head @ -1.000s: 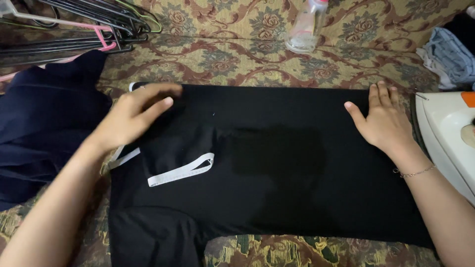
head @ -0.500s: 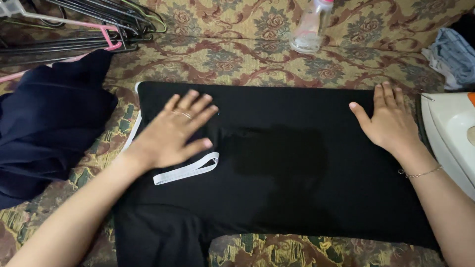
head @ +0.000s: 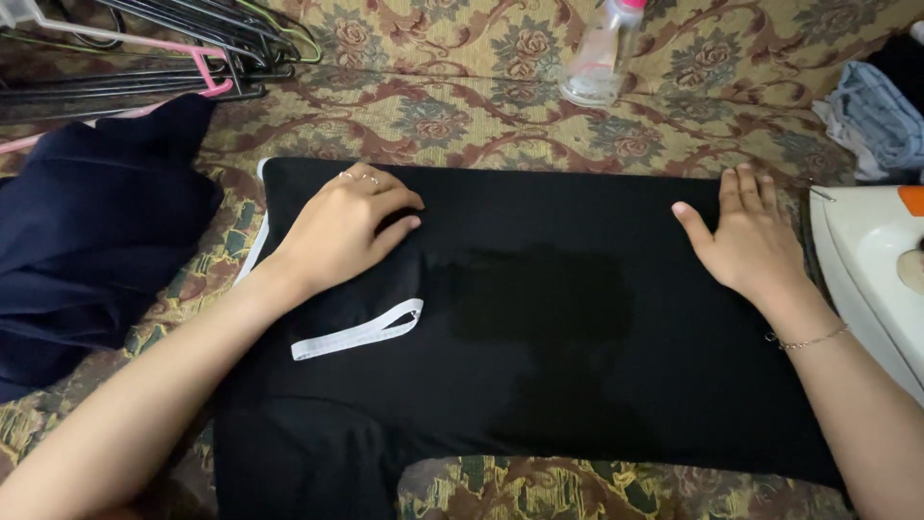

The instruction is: Ironing and folding a black t-shirt on a patterned sofa.

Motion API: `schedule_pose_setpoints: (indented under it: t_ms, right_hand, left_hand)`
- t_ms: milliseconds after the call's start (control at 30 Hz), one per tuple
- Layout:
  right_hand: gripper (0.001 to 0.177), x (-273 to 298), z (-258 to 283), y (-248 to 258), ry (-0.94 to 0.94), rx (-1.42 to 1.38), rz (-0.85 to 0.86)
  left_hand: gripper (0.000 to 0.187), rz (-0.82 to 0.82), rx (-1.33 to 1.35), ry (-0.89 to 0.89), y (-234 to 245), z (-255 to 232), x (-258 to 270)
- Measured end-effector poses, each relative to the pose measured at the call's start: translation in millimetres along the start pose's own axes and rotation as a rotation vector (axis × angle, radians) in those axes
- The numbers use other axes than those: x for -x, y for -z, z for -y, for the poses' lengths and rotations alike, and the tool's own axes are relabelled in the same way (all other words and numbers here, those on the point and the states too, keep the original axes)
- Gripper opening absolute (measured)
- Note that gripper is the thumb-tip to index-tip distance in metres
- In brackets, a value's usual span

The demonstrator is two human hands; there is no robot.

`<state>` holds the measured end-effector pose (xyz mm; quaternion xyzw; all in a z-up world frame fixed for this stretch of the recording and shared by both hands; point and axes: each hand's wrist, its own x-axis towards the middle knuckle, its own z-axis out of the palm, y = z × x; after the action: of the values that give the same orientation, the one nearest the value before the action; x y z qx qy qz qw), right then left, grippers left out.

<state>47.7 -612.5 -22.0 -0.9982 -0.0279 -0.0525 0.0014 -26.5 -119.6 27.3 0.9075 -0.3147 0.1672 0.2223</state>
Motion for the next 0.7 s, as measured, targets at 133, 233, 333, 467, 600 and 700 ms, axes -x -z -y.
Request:
schedule_pose_setpoints:
  t_ms: [133, 233, 333, 467, 600, 700]
  right_hand:
    - [0.096, 3, -4, -3, 0.032, 0.004, -0.059]
    - [0.095, 3, -5, -4, 0.050, 0.010, -0.079]
    - [0.095, 3, -6, 0, 0.052, -0.007, -0.082]
    - [0.092, 3, -30, 11, 0.135, 0.160, -0.156]
    - [0.079, 16, -72, 50, 0.126, 0.591, -0.239]
    - [0.066, 51, -82, 72, -0.410, 0.135, -0.050]
  left_hand:
    - [0.018, 0.031, -0.063, -0.023, -7, 2, -12]
    - [0.014, 0.084, -0.073, -0.041, -7, 8, -18]
    - [0.013, 0.074, -0.062, -0.039, -3, 18, -30]
    - [0.023, -0.073, -0.132, 0.144, 4, 49, -65]
    - [0.020, -0.127, -0.047, 0.178, -19, 101, -108]
    - [0.021, -0.150, -0.367, 0.227, -44, 122, -131]
